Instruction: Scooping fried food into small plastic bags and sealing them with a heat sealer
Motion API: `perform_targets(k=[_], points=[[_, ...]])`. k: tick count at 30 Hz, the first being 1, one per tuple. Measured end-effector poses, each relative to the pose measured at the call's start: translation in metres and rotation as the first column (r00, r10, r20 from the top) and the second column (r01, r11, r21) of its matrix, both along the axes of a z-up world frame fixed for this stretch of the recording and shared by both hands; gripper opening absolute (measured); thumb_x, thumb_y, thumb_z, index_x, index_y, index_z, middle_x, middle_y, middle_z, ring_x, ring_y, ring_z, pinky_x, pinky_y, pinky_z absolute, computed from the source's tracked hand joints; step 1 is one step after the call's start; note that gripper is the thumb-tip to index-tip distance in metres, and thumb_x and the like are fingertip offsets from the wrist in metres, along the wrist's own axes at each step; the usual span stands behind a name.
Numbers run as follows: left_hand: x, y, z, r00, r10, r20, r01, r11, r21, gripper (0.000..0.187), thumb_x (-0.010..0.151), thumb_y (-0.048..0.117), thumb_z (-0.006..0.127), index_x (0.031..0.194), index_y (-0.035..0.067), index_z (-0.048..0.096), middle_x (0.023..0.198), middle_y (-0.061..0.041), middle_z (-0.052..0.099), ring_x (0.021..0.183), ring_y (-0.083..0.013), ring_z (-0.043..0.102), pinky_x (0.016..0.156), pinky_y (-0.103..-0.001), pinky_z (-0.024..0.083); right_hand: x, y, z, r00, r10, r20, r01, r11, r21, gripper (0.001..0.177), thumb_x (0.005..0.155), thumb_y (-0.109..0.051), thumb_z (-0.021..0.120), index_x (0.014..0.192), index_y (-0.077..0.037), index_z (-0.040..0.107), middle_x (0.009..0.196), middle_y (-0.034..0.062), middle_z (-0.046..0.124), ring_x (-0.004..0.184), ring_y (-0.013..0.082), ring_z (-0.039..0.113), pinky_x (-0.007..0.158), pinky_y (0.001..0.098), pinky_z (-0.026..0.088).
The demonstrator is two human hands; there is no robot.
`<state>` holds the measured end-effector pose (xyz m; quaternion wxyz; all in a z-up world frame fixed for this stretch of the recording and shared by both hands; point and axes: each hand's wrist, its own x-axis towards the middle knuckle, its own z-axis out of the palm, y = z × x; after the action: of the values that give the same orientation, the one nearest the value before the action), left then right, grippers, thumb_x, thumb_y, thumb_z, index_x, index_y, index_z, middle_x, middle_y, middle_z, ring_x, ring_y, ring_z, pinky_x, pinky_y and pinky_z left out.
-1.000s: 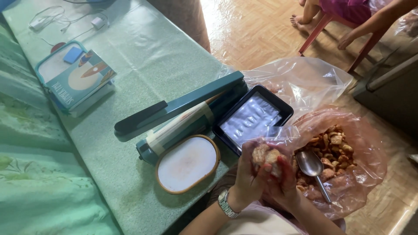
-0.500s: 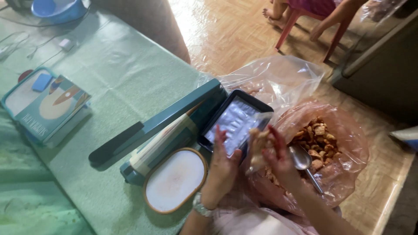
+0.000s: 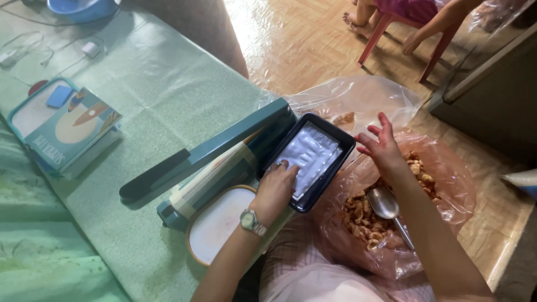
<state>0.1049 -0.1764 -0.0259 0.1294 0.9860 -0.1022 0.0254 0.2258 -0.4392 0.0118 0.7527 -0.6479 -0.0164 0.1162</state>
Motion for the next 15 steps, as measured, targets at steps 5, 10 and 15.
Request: perform_targets(k=[5, 10, 15], points=[[0.01, 0.001, -0.009, 0.993, -0.016, 0.118, -0.001, 0.99, 0.141, 0.019, 0.076, 0.012, 0.067, 0.094, 0.015, 0.06, 0.096, -0.012, 0.061, 0.075, -0.0317, 0.068, 0.054, -0.038, 0.056, -0.046, 0.021, 0.03, 0.71, 0.508, 0.487, 0.137, 0.579, -0.804, 0.073, 0.078, -0.04, 0.073, 0.143, -0.023, 0.046, 0.135, 0.0254, 0.039, 0.124, 0.0491, 0.045, 0.104, 0.0541, 0.037], [0.01, -0.001, -0.006, 0.969, -0.091, 0.23, 0.022, 0.959, 0.283, 0.008, 0.074, 0.013, 0.068, 0.077, 0.02, 0.067, 0.087, -0.006, 0.064, 0.069, -0.0231, 0.067, 0.049, -0.029, 0.055, -0.076, 0.047, 0.036, 0.599, 0.772, 0.213, 0.008, 0.26, -0.965, 0.043, 0.086, -0.044, 0.063, 0.117, -0.015, 0.057, 0.112, 0.0118, 0.058, 0.096, 0.0376, 0.066, 0.079, 0.0499, 0.054], [0.012, 0.012, -0.006, 0.959, -0.155, 0.236, 0.102, 0.97, 0.223, 0.014, 0.077, 0.009, 0.063, 0.067, 0.019, 0.066, 0.077, -0.003, 0.065, 0.065, -0.0209, 0.067, 0.048, -0.03, 0.056, -0.078, 0.077, -0.016, 0.478, 0.857, 0.193, 0.042, 0.197, -0.98, 0.037, 0.078, -0.046, 0.069, 0.093, -0.013, 0.063, 0.098, 0.0095, 0.064, 0.087, 0.0349, 0.067, 0.075, 0.0477, 0.054]])
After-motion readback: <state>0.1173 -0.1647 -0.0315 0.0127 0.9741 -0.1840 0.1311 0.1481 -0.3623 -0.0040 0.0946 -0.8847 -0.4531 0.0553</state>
